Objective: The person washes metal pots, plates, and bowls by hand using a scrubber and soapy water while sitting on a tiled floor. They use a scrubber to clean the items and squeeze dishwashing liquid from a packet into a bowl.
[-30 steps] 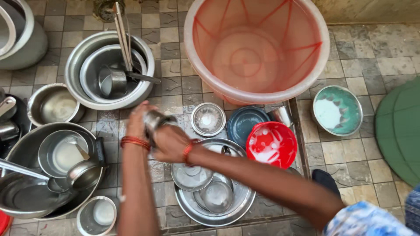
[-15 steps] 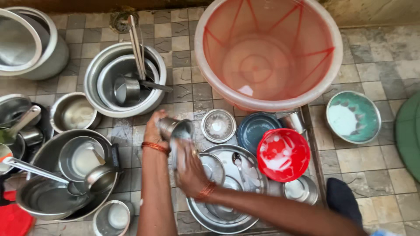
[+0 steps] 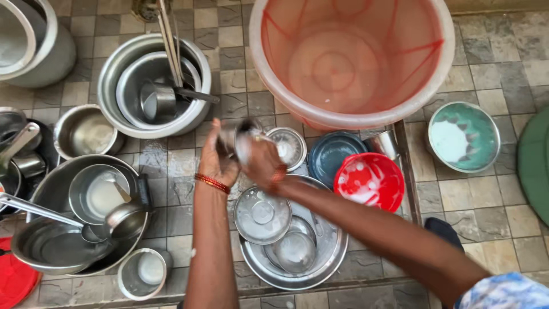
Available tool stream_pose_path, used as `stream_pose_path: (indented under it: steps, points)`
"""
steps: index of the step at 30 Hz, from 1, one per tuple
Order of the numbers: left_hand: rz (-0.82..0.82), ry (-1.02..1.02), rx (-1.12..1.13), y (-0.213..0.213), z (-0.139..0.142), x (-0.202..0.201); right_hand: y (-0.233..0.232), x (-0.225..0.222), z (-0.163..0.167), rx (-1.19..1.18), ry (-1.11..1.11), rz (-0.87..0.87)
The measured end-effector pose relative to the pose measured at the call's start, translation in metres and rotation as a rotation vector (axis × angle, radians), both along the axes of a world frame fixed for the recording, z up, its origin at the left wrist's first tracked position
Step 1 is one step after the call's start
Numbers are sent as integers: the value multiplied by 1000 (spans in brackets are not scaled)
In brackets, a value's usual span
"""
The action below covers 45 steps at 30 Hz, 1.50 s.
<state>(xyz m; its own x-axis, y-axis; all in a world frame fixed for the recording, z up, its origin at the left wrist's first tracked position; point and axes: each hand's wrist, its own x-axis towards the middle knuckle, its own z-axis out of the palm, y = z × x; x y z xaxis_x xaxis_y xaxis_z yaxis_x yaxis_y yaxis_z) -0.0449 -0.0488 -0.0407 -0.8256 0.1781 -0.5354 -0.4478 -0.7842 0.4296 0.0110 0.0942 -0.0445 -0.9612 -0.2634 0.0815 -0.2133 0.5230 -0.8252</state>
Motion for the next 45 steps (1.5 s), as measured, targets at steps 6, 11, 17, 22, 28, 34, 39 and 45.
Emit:
stream_pose_path:
  steps: [6, 11, 17, 22, 28, 34, 39, 45]
  points:
    - [165, 89, 40, -2, -10, -4, -8, 5, 9, 8, 162, 82]
    - [184, -121, -139, -7, -41, 4, 14, -6, 9, 362, 424, 741]
    - [119, -133, -225, 2, -42, 11, 10, -17, 12, 584, 99, 676]
    - [250, -17, -150, 11, -24, 7, 2, -21, 8, 20, 158, 221]
    - [308, 100, -153, 15, 5, -12, -5, -25, 0, -537, -340, -3]
    - [460, -113, -645, 35, 29, 16, -5, -27, -10, 16, 302, 409]
    - [304, 110, -279, 35, 18, 30, -2, -25, -17, -812, -712, -40]
    - [445, 42, -441, 40, 6, 18, 3, -18, -24, 282, 257, 362]
